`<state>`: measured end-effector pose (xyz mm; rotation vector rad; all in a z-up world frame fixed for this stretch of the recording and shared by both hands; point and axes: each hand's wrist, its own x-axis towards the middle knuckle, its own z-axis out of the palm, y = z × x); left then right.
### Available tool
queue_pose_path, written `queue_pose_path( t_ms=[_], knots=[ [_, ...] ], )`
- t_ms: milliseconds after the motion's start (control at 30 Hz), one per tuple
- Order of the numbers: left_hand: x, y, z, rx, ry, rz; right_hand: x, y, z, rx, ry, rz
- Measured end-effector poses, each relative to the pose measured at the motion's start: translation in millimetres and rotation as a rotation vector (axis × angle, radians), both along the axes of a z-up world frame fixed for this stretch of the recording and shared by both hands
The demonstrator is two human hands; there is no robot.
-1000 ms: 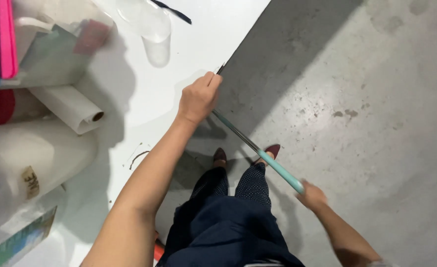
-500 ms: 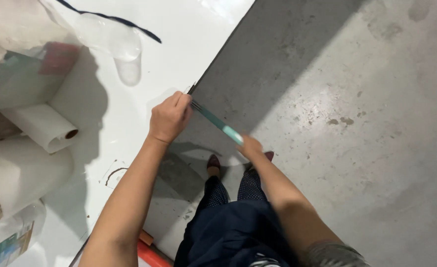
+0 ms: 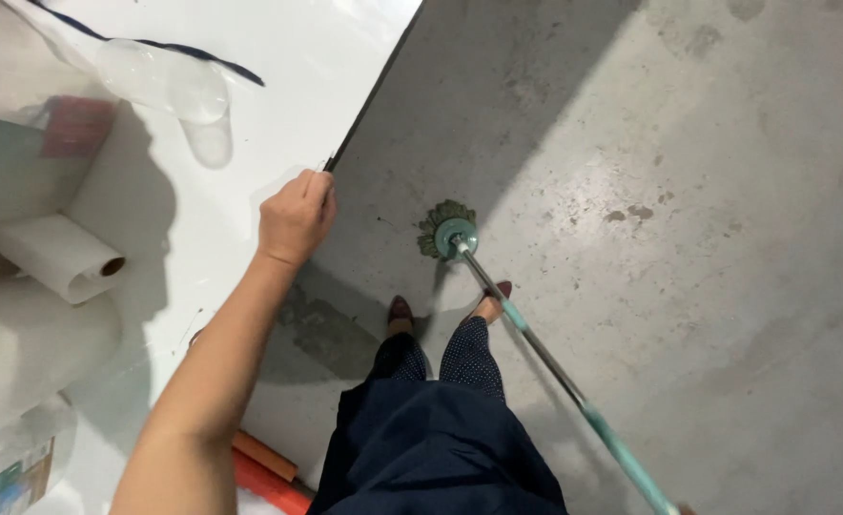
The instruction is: Mopping the concrete floor in a bakery kitchen area using a spin mop and bucket.
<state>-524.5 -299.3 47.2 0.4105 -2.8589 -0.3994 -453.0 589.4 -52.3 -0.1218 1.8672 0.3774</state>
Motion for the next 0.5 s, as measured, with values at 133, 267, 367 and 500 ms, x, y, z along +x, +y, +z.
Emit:
queue_pose_path(
  t_ms=[133, 267, 367, 500],
  knots=[
    [2.9, -3.1, -6.1, -0.083, -0.009, 0.047, -128.6, -157.7, -1.0, 0.130, -0.034, 0.075],
    [7.0, 1.8, -6.0, -0.024, 0.013, 0.083, -174.8, -316.0, -89.8, -0.122, -0.014, 0.112],
    [2.3, -10.5, -11.1, -0.038, 0.008, 0.074, -159.2, -499.1, -185.0, -0.389, 0.184, 0.102],
    [-0.4, -11.2, -17.3, -0.028, -0.012, 0.038, -143.4, -735.3, -138.2, -0.721, -0.080, -0.110]
  ],
)
